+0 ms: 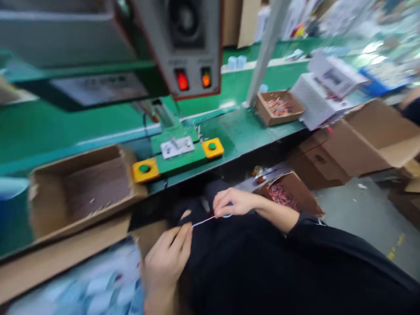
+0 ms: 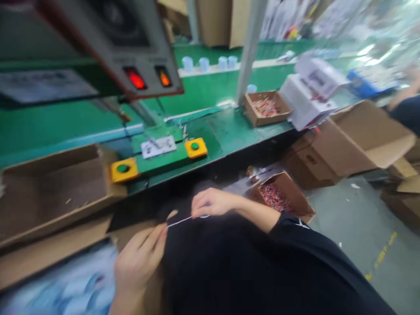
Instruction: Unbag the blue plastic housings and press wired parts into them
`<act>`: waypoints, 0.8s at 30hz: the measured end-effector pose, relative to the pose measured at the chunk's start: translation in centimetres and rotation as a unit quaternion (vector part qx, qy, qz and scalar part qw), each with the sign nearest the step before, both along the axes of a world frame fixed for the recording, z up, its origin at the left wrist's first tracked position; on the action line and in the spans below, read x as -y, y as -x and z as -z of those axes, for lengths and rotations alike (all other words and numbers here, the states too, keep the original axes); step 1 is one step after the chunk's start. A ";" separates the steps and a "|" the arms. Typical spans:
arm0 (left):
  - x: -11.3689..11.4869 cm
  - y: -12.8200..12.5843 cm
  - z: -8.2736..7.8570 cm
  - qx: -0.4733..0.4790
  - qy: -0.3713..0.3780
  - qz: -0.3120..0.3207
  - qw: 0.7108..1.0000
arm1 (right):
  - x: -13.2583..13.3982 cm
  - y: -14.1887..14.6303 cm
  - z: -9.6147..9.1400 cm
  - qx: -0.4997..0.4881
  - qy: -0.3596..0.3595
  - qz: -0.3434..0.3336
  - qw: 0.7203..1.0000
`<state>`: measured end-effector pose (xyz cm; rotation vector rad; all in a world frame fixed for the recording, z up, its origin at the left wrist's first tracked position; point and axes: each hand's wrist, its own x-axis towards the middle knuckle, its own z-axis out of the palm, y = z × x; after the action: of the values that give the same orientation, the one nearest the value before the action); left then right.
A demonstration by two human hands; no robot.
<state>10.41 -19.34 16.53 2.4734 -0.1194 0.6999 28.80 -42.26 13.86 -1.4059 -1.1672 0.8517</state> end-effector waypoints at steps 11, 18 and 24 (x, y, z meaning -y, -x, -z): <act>-1.0 -0.2 0.4 0.002 -0.110 0.057 0.992 | -1.2 -1.5 1.1 -0.055 0.051 -0.196 0.978; 2.3 0.8 -0.8 -0.032 0.068 -0.081 0.994 | -0.1 0.3 1.8 0.103 0.043 0.042 0.993; 4.2 -0.4 -0.7 -0.125 0.210 -0.124 0.962 | -1.3 2.6 3.1 0.199 -0.061 0.119 0.971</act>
<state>10.81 -23.53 17.24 2.1560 0.4007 0.4467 26.18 -40.92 10.75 -1.6200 -1.2897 0.3301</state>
